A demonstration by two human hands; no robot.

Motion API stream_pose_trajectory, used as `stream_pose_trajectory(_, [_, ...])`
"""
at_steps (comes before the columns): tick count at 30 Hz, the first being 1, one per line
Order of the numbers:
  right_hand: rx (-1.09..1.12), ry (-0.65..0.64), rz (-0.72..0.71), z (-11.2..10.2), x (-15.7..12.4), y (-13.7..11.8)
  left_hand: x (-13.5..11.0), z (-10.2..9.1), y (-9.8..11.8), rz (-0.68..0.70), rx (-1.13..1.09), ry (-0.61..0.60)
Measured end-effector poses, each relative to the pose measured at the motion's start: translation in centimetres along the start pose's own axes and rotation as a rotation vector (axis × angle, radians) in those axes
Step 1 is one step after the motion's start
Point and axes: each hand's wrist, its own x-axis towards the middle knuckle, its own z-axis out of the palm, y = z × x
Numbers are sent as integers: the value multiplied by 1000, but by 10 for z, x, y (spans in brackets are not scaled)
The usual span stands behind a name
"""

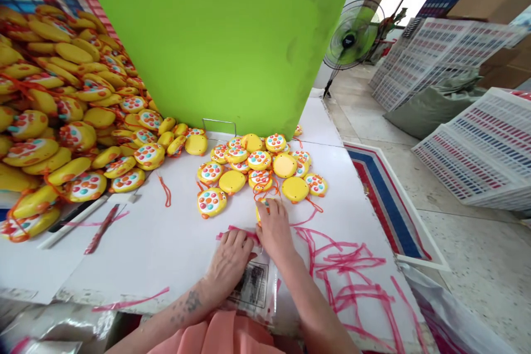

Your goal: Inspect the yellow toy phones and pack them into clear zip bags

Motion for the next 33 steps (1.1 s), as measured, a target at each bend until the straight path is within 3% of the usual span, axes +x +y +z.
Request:
stream_pose_trajectory(3, [121, 8, -2, -8, -4, 6, -2, 4, -4, 88, -84, 33])
stream_pose_trajectory(6, [300, 109, 123, -18, -7, 25, -5, 8, -6, 115, -183, 29])
stream_pose_trajectory(8, [466, 151, 225, -27, -11, 39, -6, 10, -6, 59, -238, 45])
stream_pose_trajectory(10, [716, 90, 295, -41, -19, 51, -6, 12, -6, -22, -304, 74])
stream_pose_trajectory(13, [1091, -129, 293, -62, -35, 57, -4, 14, -6, -103, -393, 96])
stream_pose_trajectory(15, [1236, -238, 241, -70, -45, 56, -4, 14, -6, -96, -407, 98])
stream_pose_trajectory(17, [1315, -234, 236, -67, -48, 53, -4, 14, -6, -47, -384, 92])
stream_pose_trajectory(21, [1207, -122, 301, -41, -39, 46, -5, 16, -6, 90, -297, 120])
stream_pose_trajectory(25, [899, -127, 197, -21, -29, 36, -8, 18, -7, 99, -341, 238])
stream_pose_trajectory(30, [741, -307, 81, -18, -29, 10, -7, 18, -11, 69, -444, 366])
stream_pose_trajectory(33, [645, -283, -9, -21, -30, 4, -7, 18, -12, 79, -430, 383])
